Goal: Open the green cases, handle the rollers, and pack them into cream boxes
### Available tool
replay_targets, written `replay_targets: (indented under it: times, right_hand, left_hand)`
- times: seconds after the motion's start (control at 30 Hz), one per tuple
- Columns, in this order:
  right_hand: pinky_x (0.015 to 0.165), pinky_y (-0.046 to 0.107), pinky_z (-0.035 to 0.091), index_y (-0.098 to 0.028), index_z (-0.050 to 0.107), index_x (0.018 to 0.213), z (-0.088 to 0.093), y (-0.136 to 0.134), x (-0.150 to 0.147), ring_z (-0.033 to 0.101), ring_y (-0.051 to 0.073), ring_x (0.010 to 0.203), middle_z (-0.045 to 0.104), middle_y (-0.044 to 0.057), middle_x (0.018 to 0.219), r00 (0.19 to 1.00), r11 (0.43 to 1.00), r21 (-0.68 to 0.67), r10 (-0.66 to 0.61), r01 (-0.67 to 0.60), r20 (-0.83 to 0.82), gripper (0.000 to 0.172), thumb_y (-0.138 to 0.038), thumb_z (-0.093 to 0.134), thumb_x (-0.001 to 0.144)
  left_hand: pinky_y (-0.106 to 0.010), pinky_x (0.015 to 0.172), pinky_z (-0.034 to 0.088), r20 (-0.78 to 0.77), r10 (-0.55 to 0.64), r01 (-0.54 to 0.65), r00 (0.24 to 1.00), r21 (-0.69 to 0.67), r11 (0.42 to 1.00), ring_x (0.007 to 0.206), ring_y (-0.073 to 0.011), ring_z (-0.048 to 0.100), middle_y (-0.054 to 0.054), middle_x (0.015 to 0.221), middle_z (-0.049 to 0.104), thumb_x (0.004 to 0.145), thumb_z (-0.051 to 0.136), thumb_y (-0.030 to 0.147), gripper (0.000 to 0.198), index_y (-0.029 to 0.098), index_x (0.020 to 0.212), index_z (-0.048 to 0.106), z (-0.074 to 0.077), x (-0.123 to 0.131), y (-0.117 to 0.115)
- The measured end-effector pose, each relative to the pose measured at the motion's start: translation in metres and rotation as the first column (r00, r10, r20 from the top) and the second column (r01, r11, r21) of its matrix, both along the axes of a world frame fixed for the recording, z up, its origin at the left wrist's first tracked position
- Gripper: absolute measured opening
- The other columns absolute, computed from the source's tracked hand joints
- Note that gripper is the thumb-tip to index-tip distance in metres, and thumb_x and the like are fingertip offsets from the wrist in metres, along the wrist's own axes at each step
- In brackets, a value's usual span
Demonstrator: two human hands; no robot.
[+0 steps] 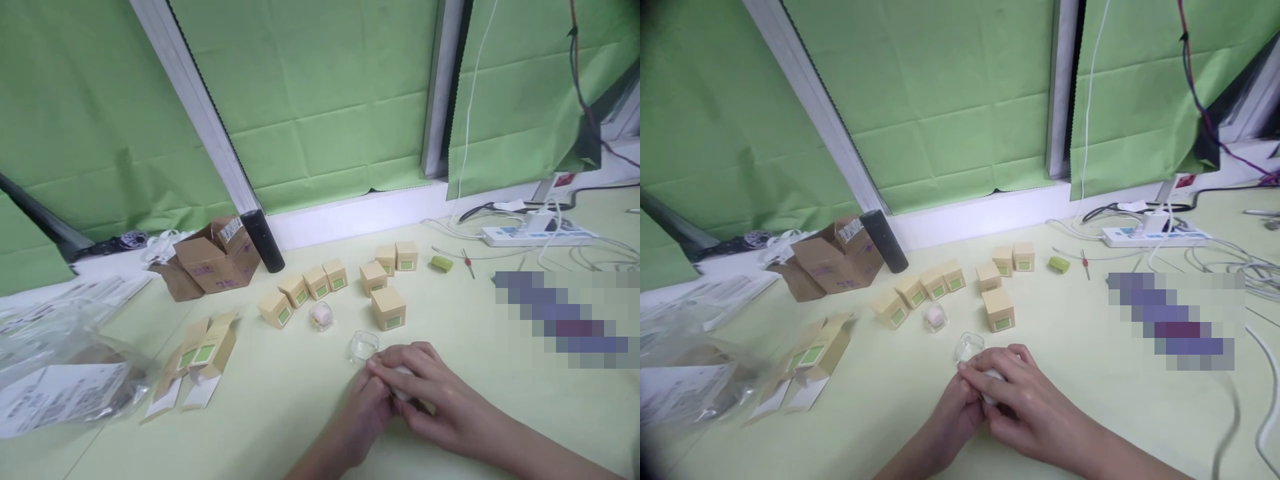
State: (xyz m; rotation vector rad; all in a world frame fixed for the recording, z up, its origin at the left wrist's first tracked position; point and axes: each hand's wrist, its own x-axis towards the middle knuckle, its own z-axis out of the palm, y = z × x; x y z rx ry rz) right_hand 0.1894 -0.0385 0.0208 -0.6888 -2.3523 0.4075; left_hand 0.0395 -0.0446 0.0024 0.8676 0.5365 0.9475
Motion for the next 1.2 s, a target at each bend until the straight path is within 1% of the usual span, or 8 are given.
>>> replay_targets:
  times: [0.23, 0.47, 0.53, 0.63, 0.7, 0.9, 1.07, 1.2]
  right_hand:
    - [0.1, 0.045, 0.037, -0.029, 0.031, 0.139, 0.003, 0.001, 0.01, 0.047, 0.024, 0.123, 0.055, 0.009, 0.13, 0.999, 0.976, -0.217, 0.0, -0.009, -0.04, 0.061, -0.015, 0.054, 0.084]
    - [0.095, 0.041, 0.045, -0.026, 0.056, 0.112, 0.002, 0.01, 0.015, 0.049, 0.026, 0.121, 0.056, 0.008, 0.127, 0.956, 0.79, -0.612, -0.153, -0.033, -0.25, 0.037, -0.033, 0.067, 0.078]
    - [0.091, 0.04, 0.047, -0.023, 0.056, 0.111, 0.003, 0.014, 0.015, 0.056, 0.025, 0.11, 0.062, 0.009, 0.117, 0.918, 0.785, -0.618, -0.216, -0.04, -0.334, 0.037, -0.037, 0.066, 0.079]
    - [0.081, 0.037, 0.052, -0.021, 0.056, 0.111, 0.002, 0.019, 0.017, 0.062, 0.023, 0.096, 0.064, 0.01, 0.108, 0.866, 0.768, -0.641, -0.321, 0.001, -0.384, 0.038, -0.042, 0.063, 0.08]
    - [0.083, 0.039, 0.052, -0.022, 0.055, 0.113, 0.001, 0.019, 0.017, 0.06, 0.024, 0.1, 0.063, 0.01, 0.11, 0.87, 0.78, -0.626, -0.319, 0.015, -0.376, 0.038, -0.041, 0.063, 0.081]
    - [0.097, 0.041, 0.045, -0.031, 0.055, 0.117, -0.002, 0.008, 0.01, 0.042, 0.025, 0.126, 0.047, 0.007, 0.134, 0.955, 0.917, -0.399, -0.094, -0.028, -0.283, 0.037, -0.027, 0.064, 0.082]
    - [0.089, 0.035, 0.05, -0.026, 0.054, 0.113, 0.002, 0.013, 0.017, 0.055, 0.022, 0.109, 0.057, 0.008, 0.112, 0.963, 0.98, -0.197, -0.086, 0.035, -0.256, 0.035, -0.014, 0.057, 0.081]
    - [0.076, 0.029, 0.053, -0.025, 0.055, 0.104, 0.0, 0.019, 0.022, 0.061, 0.019, 0.093, 0.06, 0.007, 0.1, 0.981, 0.999, -0.052, -0.017, 0.007, -0.194, 0.033, -0.006, 0.055, 0.076]
  left_hand:
    - [-0.034, 0.081, 0.04, 0.08, -0.063, 0.067, 0.995, -0.055, 0.996, 0.095, -0.0213, 0.056, -0.007, 0.1, 0.062, 0.076, 0.052, 0.019, 0.037, 0.017, 0.113, 0.054, 0.002, -0.002, 0.001]
    - [-0.033, 0.062, 0.044, 0.135, -0.186, 0.192, 0.973, -0.034, 0.981, 0.074, -0.0212, 0.061, -0.009, 0.101, 0.06, 0.074, 0.048, 0.042, 0.043, 0.021, 0.111, 0.043, 0.003, -0.015, 0.012]
    - [-0.025, 0.051, 0.04, -0.007, -0.092, 0.092, 0.996, 0.071, 0.993, 0.061, -0.0145, 0.058, -0.006, 0.1, 0.059, 0.072, 0.055, 0.047, 0.048, 0.023, 0.112, 0.042, 0.002, -0.024, 0.023]
    - [-0.019, 0.046, 0.034, -0.194, 0.281, -0.218, 0.94, 0.293, 0.931, 0.056, -0.0078, 0.049, -0.004, 0.091, 0.059, 0.065, 0.07, 0.044, 0.053, 0.021, 0.106, 0.046, 0.003, -0.036, 0.037]
    - [-0.02, 0.049, 0.037, -0.243, 0.317, -0.24, 0.917, 0.3, 0.923, 0.062, -0.01, 0.052, -0.005, 0.09, 0.058, 0.067, 0.07, 0.047, 0.052, 0.019, 0.104, 0.047, 0.006, -0.035, 0.036]
    - [-0.024, 0.051, 0.042, -0.097, -0.029, 0.031, 0.995, 0.02, 0.999, 0.06, -0.0098, 0.051, -0.003, 0.089, 0.054, 0.072, 0.064, 0.05, 0.059, 0.021, 0.117, 0.04, 0.011, -0.007, 0.006]
    - [-0.022, 0.052, 0.031, -0.208, 0.028, -0.026, 0.978, 0.015, 1.0, 0.056, -0.0064, 0.044, 0.001, 0.079, 0.05, 0.077, 0.06, 0.047, 0.044, 0.02, 0.108, 0.046, 0.007, -0.008, 0.002]
    - [-0.022, 0.058, 0.031, -0.371, 0.136, -0.05, 0.919, 0.232, 0.971, 0.062, -0.0084, 0.039, 0.004, 0.074, 0.044, 0.077, 0.062, 0.036, 0.039, 0.02, 0.108, 0.045, 0.008, -0.013, 0.002]
